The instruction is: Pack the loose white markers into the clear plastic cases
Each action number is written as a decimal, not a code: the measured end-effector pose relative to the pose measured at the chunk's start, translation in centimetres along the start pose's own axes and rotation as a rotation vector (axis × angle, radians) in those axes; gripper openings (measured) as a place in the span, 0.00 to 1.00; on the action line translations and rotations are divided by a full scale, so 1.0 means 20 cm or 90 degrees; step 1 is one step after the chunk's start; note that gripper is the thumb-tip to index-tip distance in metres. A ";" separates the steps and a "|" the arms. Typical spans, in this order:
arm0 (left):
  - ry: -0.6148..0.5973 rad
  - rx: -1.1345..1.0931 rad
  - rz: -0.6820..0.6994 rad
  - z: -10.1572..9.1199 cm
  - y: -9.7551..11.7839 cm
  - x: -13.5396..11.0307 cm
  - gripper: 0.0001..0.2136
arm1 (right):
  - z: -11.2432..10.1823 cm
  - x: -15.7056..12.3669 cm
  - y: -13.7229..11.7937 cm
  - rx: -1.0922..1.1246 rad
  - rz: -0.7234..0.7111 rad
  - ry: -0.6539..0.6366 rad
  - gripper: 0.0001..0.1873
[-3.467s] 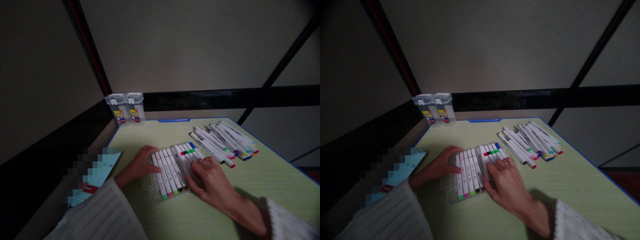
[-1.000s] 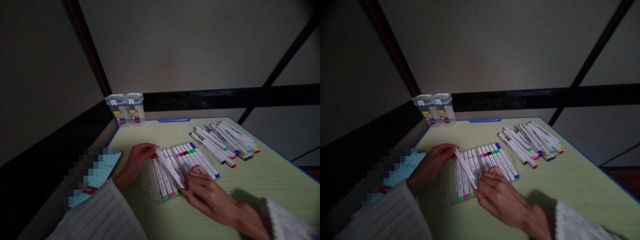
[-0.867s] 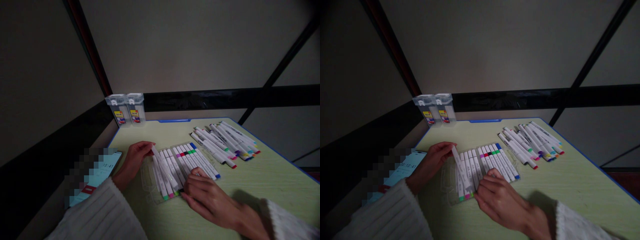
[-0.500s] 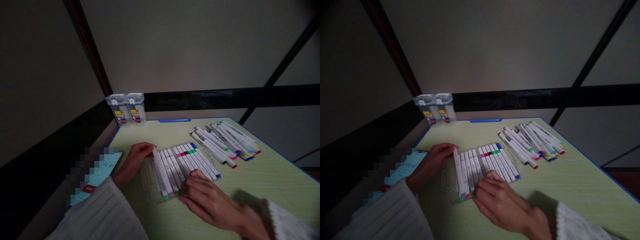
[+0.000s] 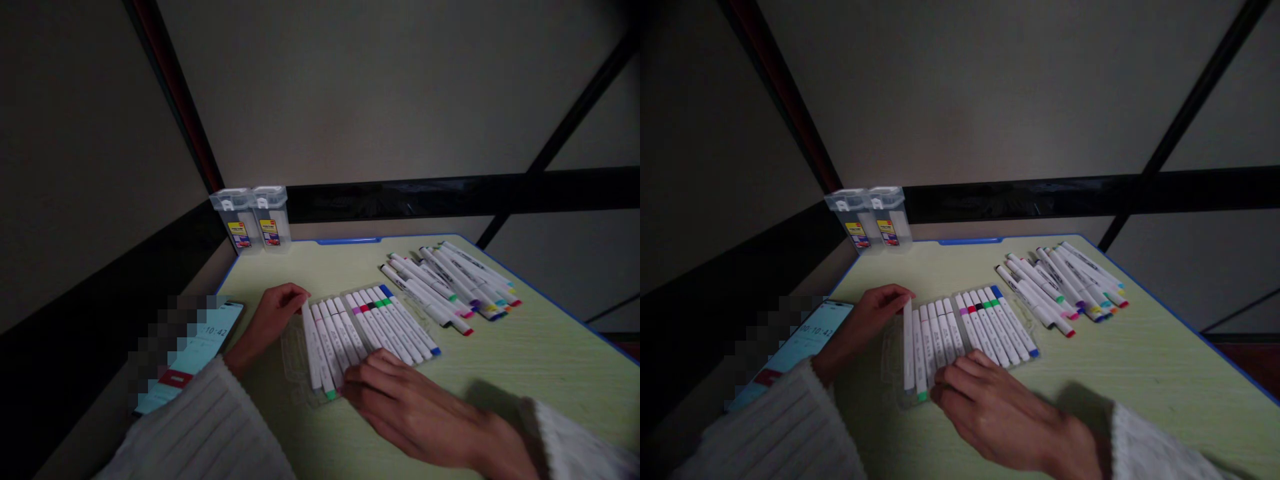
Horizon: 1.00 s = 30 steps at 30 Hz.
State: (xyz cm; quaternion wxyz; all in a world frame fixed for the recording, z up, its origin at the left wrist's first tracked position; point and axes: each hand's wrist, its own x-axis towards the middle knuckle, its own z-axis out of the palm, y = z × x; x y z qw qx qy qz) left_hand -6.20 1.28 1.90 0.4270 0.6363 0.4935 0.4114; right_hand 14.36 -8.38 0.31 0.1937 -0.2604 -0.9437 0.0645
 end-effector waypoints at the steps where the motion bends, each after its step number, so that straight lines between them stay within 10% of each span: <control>1: -0.004 -0.002 0.001 0.00 0.01 0.00 0.05 | 0.00 0.00 0.00 0.000 -0.001 -0.006 0.13; 30: -0.108 0.208 0.020 -0.03 0.01 -0.01 0.07 | -0.07 0.04 -0.03 -0.023 -0.062 -0.155 0.20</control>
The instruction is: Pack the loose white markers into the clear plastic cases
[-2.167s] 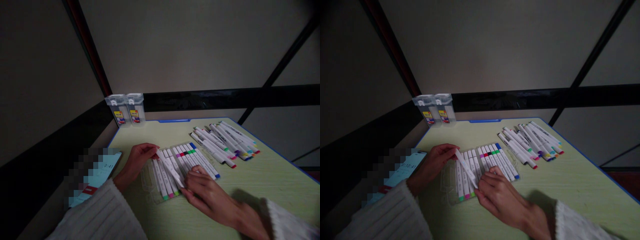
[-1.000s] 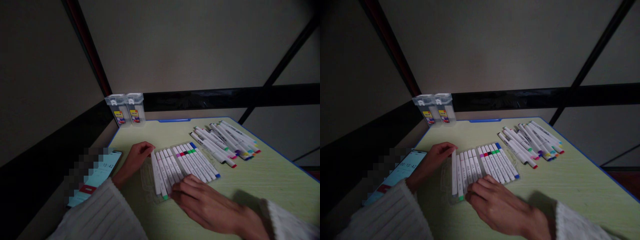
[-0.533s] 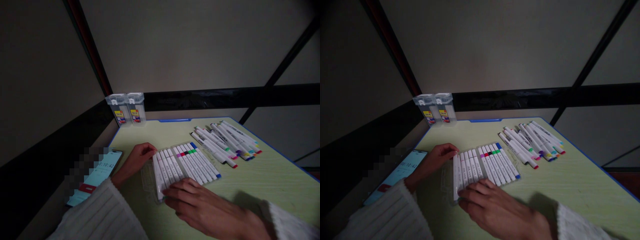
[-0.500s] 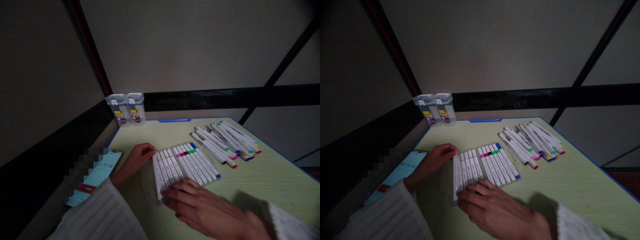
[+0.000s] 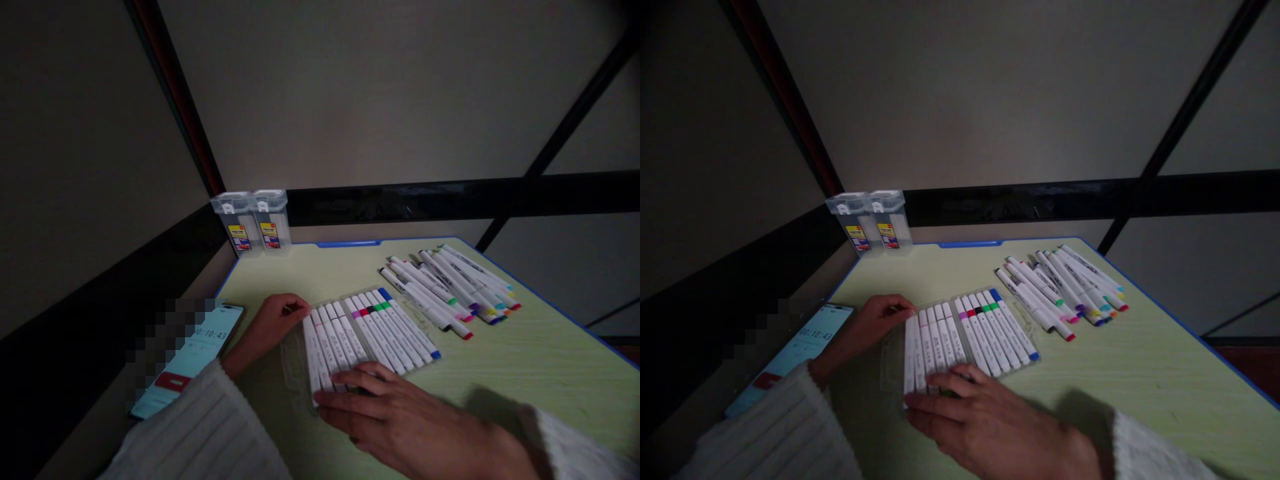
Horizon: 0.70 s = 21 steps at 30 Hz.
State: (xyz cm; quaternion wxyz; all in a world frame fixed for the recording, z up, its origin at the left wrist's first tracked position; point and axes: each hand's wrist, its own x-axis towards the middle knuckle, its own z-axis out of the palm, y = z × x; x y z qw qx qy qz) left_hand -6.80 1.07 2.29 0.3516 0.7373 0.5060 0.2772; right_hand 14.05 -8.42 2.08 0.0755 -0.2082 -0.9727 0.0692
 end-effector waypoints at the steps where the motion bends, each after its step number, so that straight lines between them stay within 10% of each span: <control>1: 0.002 0.012 0.001 0.00 0.00 0.00 0.07 | 0.00 0.00 0.00 0.002 0.002 0.004 0.20; 21: -0.022 0.128 0.023 -0.02 -0.06 0.00 0.05 | -0.01 0.01 0.00 0.025 0.009 -0.010 0.21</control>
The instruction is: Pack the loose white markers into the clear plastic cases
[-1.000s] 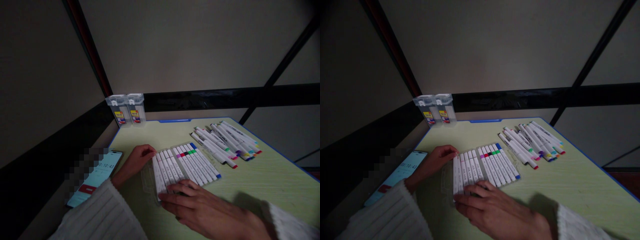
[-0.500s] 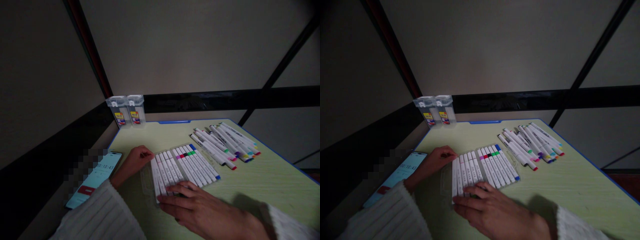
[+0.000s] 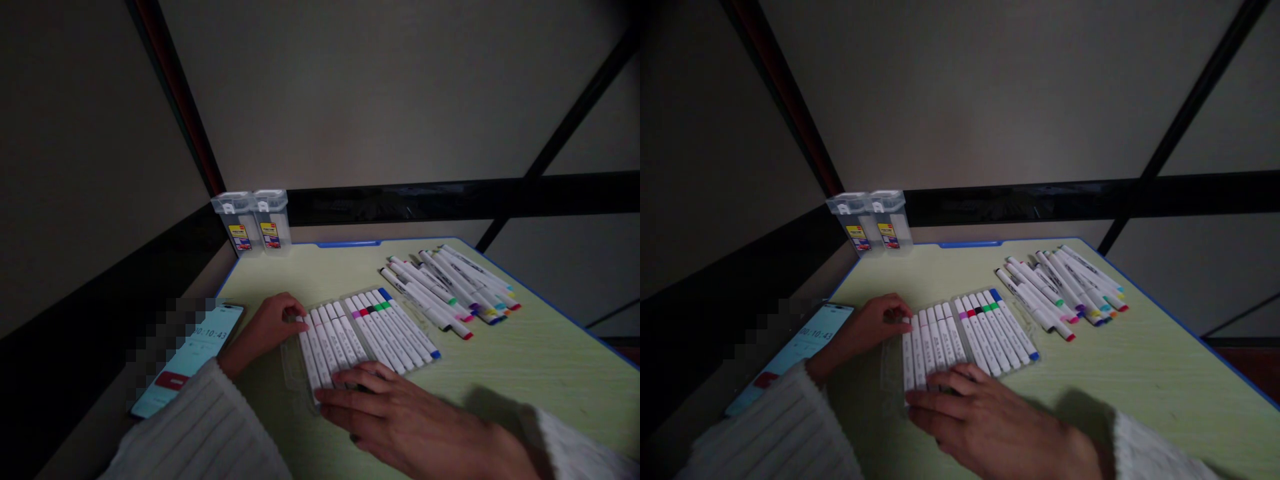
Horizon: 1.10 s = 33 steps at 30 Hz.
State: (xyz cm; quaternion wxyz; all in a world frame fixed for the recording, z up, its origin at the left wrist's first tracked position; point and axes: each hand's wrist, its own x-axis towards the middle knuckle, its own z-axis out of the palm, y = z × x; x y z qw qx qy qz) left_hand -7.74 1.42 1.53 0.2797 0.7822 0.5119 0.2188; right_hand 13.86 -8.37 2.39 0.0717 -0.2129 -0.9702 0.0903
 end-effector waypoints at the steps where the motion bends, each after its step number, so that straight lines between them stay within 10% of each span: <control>1: 0.003 -0.002 -0.002 0.00 0.00 0.00 0.06 | 0.00 0.00 0.00 -0.001 -0.001 0.001 0.21; 33: -0.042 -0.162 -0.060 0.02 -0.07 0.04 0.12 | 0.04 -0.01 0.01 0.005 0.035 0.017 0.24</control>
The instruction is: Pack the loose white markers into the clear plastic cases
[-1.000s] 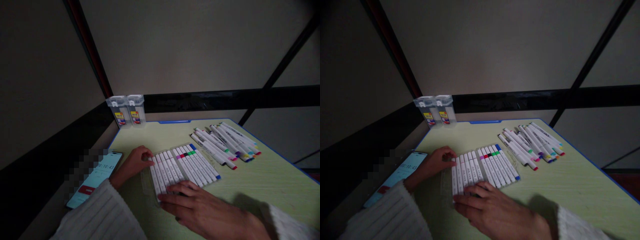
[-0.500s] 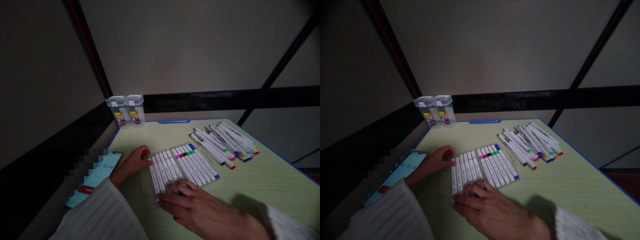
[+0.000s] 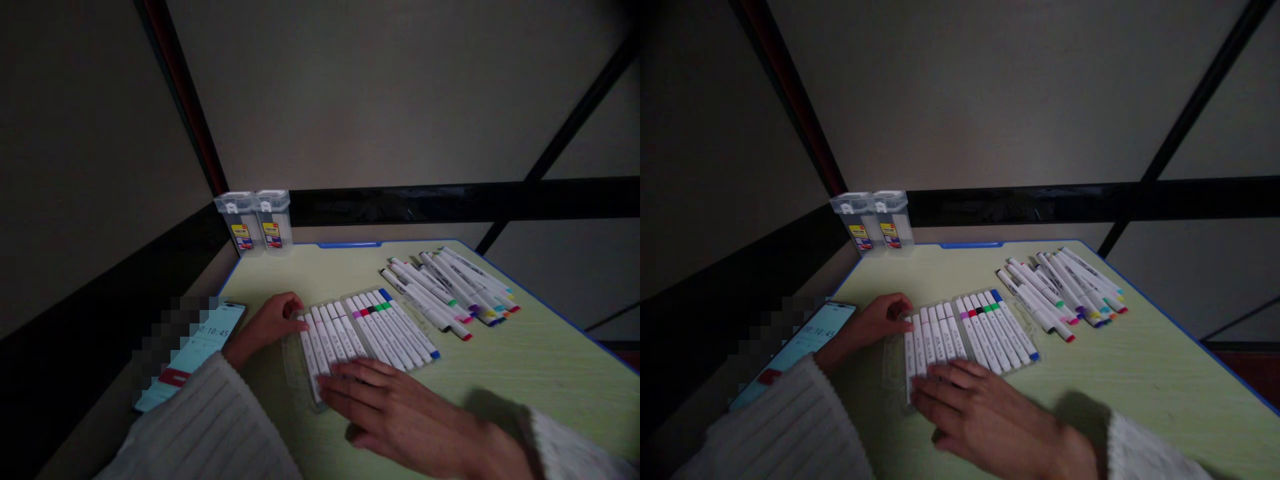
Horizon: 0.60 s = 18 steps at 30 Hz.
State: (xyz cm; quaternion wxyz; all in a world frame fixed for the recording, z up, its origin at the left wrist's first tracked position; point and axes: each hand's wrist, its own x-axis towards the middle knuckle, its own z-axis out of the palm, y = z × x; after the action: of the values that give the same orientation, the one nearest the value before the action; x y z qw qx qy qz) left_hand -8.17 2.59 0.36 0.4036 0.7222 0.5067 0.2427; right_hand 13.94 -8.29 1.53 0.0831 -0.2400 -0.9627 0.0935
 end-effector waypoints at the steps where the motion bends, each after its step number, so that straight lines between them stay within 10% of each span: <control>1: 0.000 -0.003 0.003 0.00 0.00 0.00 0.12 | 0.01 0.00 0.00 0.009 0.010 0.002 0.26; 18: -0.003 0.026 -0.005 -0.01 0.01 0.00 0.12 | -0.02 -0.02 -0.02 0.071 0.034 0.029 0.29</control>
State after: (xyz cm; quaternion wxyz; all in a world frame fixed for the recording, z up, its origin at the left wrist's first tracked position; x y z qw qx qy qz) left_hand -8.25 2.65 0.61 0.3909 0.7288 0.5133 0.2293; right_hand 14.14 -8.75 1.89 0.1156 -0.2624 -0.9471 0.1440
